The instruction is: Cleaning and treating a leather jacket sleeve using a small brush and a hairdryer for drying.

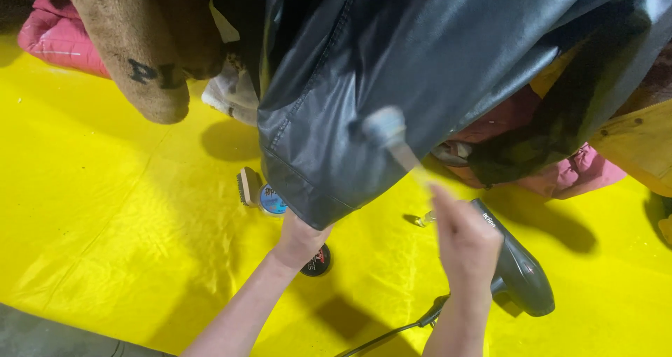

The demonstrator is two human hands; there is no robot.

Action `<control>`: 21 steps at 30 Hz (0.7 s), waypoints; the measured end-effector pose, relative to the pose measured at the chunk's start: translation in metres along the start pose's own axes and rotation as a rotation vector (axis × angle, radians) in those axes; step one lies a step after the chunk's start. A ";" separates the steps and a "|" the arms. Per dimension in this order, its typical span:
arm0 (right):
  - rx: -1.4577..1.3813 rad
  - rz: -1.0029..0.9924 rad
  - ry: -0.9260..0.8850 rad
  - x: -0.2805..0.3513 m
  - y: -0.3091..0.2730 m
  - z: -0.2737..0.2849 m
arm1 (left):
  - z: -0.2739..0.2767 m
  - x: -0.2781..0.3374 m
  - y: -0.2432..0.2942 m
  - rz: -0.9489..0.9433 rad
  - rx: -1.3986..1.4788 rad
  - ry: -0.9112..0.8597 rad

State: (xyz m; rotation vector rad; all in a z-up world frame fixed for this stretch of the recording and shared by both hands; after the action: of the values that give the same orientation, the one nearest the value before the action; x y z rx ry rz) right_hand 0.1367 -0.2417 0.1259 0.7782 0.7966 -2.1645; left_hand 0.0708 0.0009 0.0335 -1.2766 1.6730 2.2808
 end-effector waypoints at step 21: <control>-0.159 -0.048 0.100 0.054 0.065 -0.066 | -0.007 0.003 -0.039 0.470 0.290 -0.071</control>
State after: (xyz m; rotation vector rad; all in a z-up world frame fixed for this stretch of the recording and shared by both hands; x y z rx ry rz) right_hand 0.1737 -0.2521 0.0257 0.7975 1.0344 -2.0869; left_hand 0.0917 0.0100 0.0005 -0.7983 2.3692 2.1383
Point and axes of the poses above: each hand's wrist, its own x-axis away from the middle knuckle, its own z-axis out of the back of the hand, y = z × x, the point moved 7 cm from there along -x, towards the middle knuckle, and after that the axes turned 4 degrees about z, right-handed, at the moved point
